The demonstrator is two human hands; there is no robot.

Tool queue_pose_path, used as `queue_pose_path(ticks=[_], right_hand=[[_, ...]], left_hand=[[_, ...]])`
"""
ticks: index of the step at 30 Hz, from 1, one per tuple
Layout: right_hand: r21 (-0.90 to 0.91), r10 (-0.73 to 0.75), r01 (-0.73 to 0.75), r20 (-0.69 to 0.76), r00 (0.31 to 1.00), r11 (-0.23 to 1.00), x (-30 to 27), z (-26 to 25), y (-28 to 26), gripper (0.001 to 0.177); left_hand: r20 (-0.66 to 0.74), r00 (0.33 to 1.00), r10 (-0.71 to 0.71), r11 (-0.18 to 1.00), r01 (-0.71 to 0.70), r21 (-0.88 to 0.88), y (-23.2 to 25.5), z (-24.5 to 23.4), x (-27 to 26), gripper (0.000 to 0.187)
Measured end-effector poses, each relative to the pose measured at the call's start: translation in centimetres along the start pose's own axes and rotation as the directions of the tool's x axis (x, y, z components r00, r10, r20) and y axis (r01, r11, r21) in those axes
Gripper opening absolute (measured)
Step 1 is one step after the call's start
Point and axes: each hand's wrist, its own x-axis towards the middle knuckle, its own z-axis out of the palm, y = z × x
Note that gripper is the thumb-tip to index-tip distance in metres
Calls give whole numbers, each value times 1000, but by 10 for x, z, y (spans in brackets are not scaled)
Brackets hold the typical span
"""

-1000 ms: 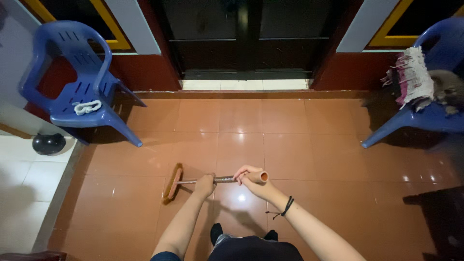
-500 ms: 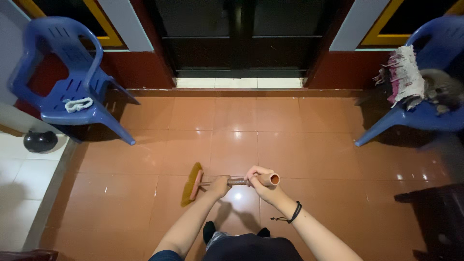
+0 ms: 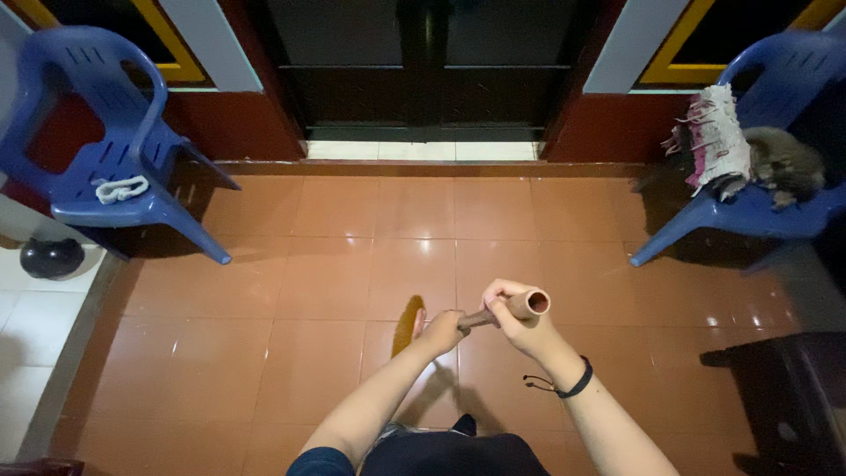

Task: The person inserts a metal rod into a plastic handle and then attaches a broom head to the rod, securing the components together to assemble a broom.

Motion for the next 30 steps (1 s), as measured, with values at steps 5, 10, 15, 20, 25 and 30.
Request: queue_pose_path(ticks=[5,10,15,20,25,30], right_hand=[[28,-9,11,-66,998,1000,-9,-25,-20,14],[13,-63,65,-109,992,998,-23,-55,-38,17],[183,-127,133,-43,991,974,-26,-61,-42,15],[361,-206,169,66,976,917,-20,-56,-24,16],[278,-174,154,47,984,948,-7,-34,19,18],[273,17,-53,133,991,960,4,-2,62,12]], left_hand=[[41,998,-50,995,53,-82,45,4,8,16],[-67,997,46,991,-54,-123,72,-2,7,20],[-114,989,96,994,-102,-49,74,-22,-8,20],[-119,983,142,990,-138,35,42,-40,-19,17],[-91,993,79,991,-69,117,2,-69,-39,17],[-69,996,-48,984,59,167,-53,-84,-52,18]])
